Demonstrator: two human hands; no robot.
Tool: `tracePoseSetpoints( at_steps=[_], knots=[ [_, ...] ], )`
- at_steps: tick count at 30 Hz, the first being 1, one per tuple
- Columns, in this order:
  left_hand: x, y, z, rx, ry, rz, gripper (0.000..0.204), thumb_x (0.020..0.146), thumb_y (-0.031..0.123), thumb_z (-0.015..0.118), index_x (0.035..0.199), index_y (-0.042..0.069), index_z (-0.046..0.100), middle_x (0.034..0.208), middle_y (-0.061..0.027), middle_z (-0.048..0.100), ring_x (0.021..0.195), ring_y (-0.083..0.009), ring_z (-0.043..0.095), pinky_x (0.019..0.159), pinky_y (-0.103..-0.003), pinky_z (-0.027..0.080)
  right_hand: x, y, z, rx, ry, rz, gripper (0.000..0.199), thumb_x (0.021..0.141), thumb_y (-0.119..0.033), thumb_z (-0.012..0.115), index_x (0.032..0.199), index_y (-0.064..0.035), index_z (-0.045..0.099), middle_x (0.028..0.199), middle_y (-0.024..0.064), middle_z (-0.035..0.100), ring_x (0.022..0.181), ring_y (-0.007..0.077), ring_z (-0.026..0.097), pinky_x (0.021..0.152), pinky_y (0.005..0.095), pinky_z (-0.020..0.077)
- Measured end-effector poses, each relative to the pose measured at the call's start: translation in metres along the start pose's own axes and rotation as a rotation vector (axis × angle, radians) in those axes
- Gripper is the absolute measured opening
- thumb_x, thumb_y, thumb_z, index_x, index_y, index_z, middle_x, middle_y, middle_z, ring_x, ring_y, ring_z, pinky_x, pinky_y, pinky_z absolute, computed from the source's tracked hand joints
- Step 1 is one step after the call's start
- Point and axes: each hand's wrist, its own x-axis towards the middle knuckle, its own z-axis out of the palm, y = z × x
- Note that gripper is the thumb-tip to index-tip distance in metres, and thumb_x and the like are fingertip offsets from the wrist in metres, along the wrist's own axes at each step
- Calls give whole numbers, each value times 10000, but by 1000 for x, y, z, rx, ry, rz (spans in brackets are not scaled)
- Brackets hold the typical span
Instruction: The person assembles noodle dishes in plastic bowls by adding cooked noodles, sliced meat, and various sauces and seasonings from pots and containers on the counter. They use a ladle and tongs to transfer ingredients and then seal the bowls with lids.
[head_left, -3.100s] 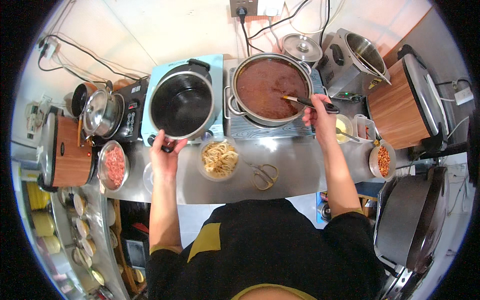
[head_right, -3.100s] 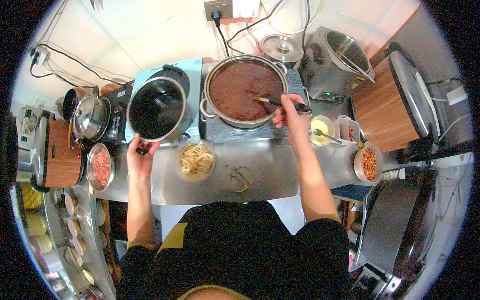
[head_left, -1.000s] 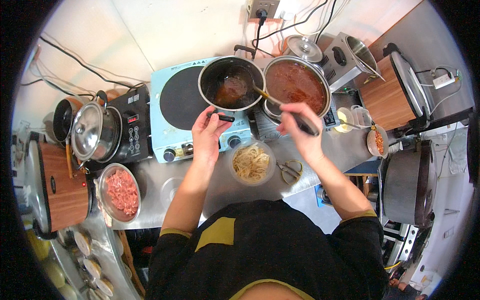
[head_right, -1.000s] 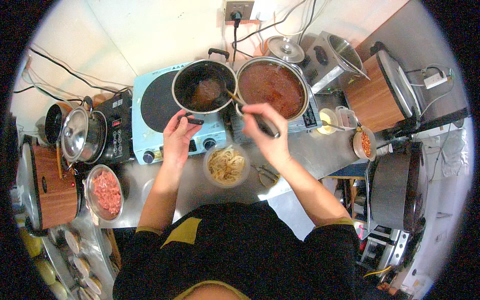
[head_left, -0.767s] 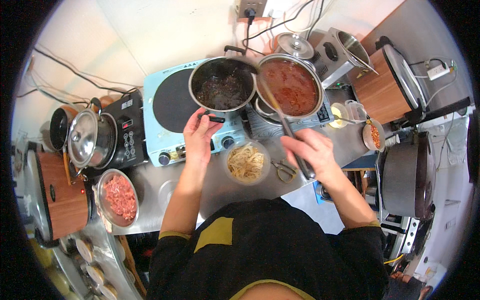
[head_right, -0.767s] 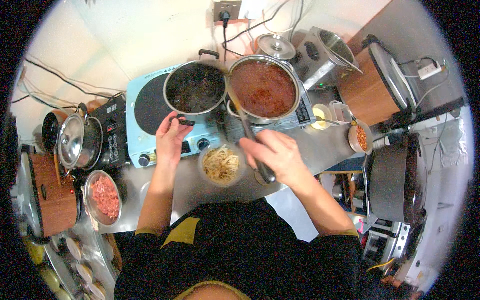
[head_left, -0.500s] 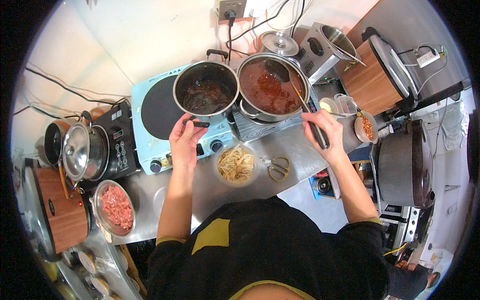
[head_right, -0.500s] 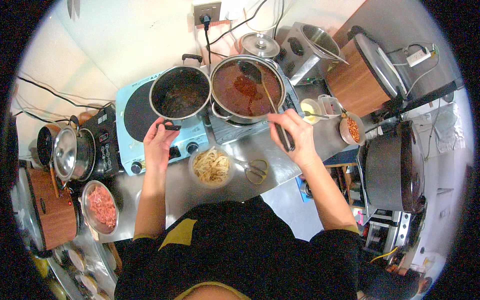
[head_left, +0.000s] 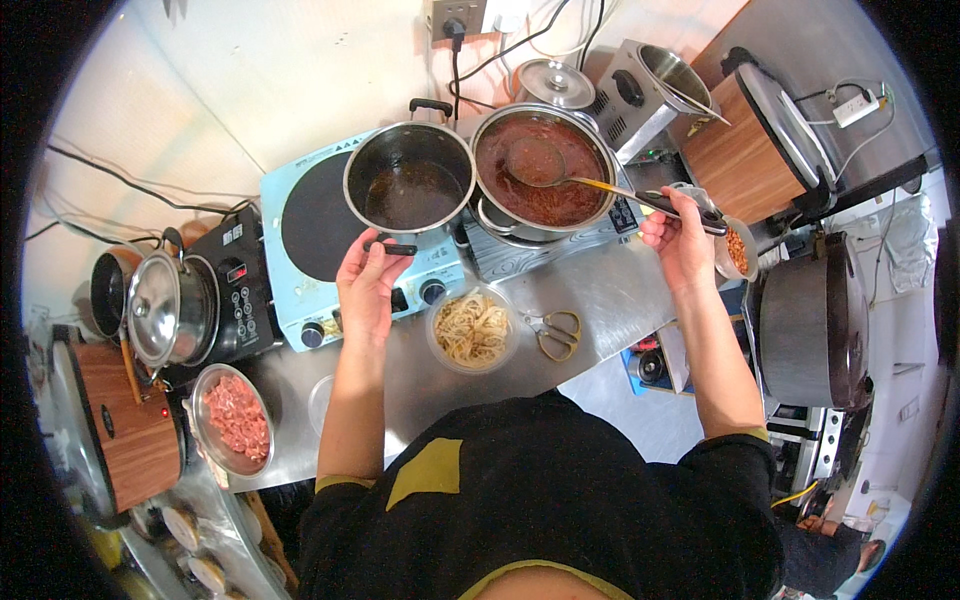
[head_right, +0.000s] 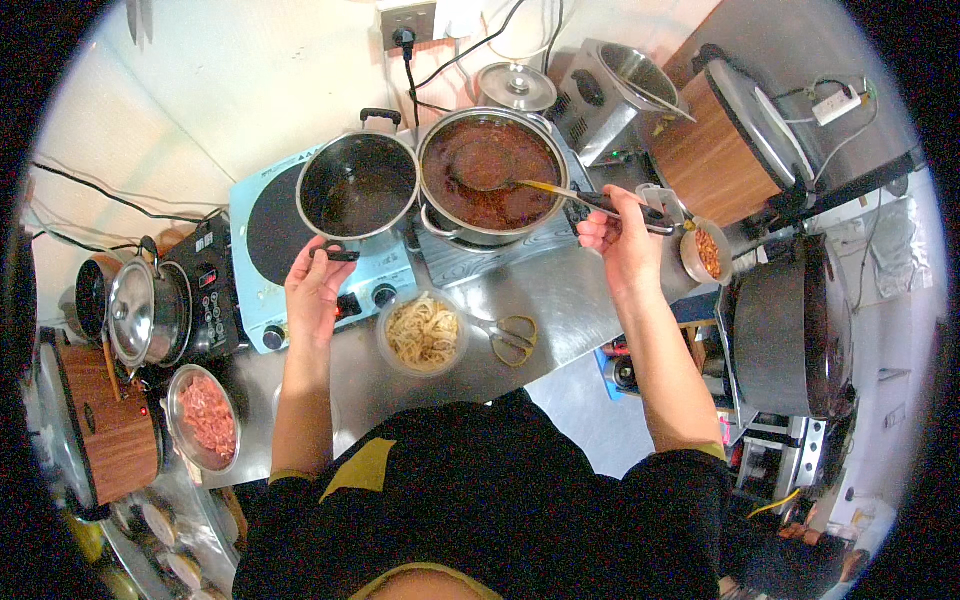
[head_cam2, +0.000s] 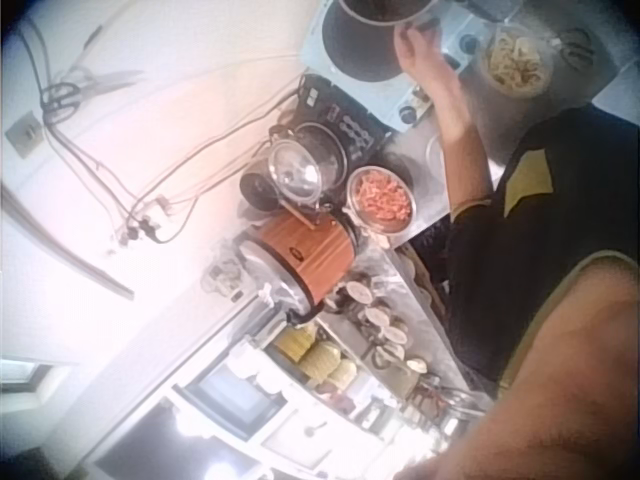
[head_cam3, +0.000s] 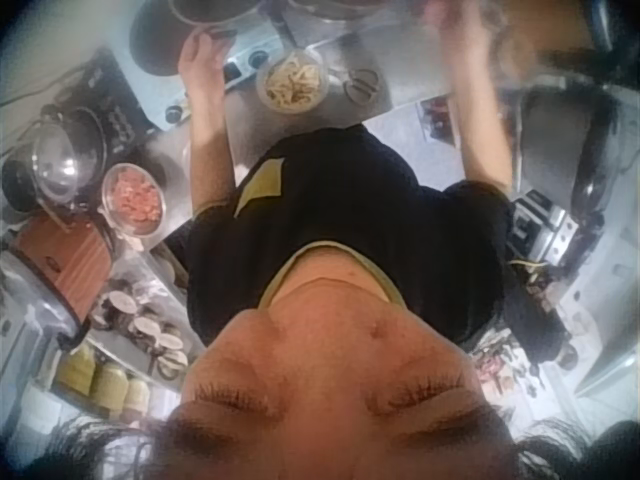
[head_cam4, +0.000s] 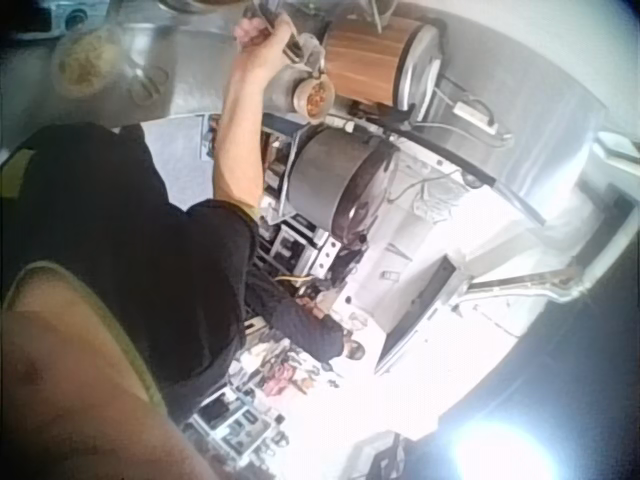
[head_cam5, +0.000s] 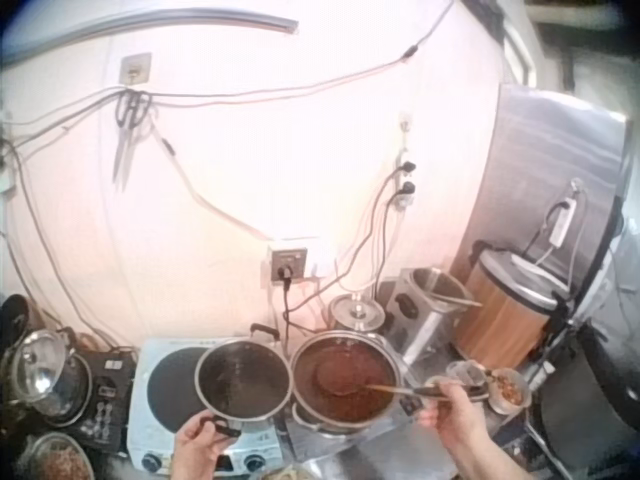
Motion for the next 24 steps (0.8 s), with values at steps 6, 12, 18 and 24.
tracePoseSetpoints(
  at_steps=[6,12,18,24],
  knots=[
    [1,-1,1,-8,1,-9,278,913,91,546,1160,-30,507,963,-121,608,840,-248,646,790,-382,551,-9,-22,22,-68,-43,-14,349,891,-301,546,1109,-28,536,681,56,588,566,140,598,510,251,491],
    [0,0,0,-24,11,-15,291,912,88,548,1171,-32,498,968,-126,602,842,-254,646,789,-379,552,-8,-5,56,49,-172,54,351,886,-287,574,1108,-19,530,708,87,607,567,181,634,491,277,527],
    [1,-2,-4,15,-23,-17,280,919,104,532,1173,-11,504,1018,-129,610,886,-251,642,821,-394,533,-25,31,98,-23,-277,-4,279,884,-238,596,1073,-38,547,722,98,596,585,196,635,501,295,525],
    [2,-3,0,-13,-8,-13,287,909,90,549,1171,-19,505,979,-119,604,834,-233,643,783,-372,549,-46,40,98,-635,-707,-939,250,738,33,648,983,-15,629,770,84,606,655,164,593,626,260,466]
  ],
)
